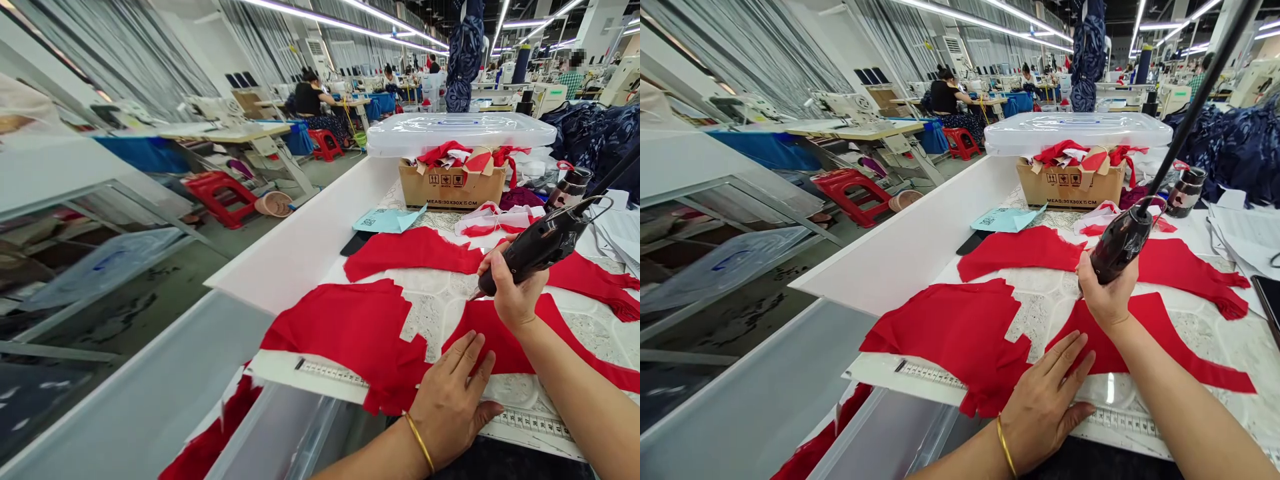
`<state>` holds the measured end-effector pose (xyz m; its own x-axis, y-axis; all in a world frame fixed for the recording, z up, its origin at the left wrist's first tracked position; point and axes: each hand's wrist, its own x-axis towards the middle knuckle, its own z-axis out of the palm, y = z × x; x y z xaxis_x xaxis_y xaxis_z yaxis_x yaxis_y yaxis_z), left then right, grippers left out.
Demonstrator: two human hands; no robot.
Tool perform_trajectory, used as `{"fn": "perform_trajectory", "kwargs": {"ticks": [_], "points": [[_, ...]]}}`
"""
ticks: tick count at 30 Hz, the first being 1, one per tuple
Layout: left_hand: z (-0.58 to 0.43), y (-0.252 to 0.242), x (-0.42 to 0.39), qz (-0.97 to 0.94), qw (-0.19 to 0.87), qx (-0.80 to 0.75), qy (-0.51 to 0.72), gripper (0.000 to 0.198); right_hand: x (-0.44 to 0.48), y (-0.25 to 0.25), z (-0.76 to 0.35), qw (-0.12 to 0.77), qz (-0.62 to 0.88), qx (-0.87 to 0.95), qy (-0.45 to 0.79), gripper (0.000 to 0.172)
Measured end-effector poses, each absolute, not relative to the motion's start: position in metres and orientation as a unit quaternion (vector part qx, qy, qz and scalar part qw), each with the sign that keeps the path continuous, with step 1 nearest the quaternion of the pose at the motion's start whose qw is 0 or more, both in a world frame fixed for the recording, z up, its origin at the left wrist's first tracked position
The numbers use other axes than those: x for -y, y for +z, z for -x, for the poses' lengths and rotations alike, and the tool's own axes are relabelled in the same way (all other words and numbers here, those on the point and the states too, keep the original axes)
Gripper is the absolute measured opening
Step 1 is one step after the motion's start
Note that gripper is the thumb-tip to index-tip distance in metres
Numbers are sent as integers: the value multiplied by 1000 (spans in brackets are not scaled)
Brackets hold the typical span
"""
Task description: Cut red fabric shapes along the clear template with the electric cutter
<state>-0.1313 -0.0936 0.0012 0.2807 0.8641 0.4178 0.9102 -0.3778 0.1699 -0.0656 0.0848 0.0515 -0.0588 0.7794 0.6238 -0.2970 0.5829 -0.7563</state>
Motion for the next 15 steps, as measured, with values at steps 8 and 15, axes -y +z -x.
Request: {"fn": "perform_trajectory", "kwargs": {"ticks": [8, 15], "points": [[111, -13, 72, 777, 84, 562, -271, 81, -81, 58, 67, 680, 215, 563, 417, 30], [111, -16, 73, 784, 82, 561, -253, 82, -79, 58, 69, 678, 210, 567, 417, 27]]}}
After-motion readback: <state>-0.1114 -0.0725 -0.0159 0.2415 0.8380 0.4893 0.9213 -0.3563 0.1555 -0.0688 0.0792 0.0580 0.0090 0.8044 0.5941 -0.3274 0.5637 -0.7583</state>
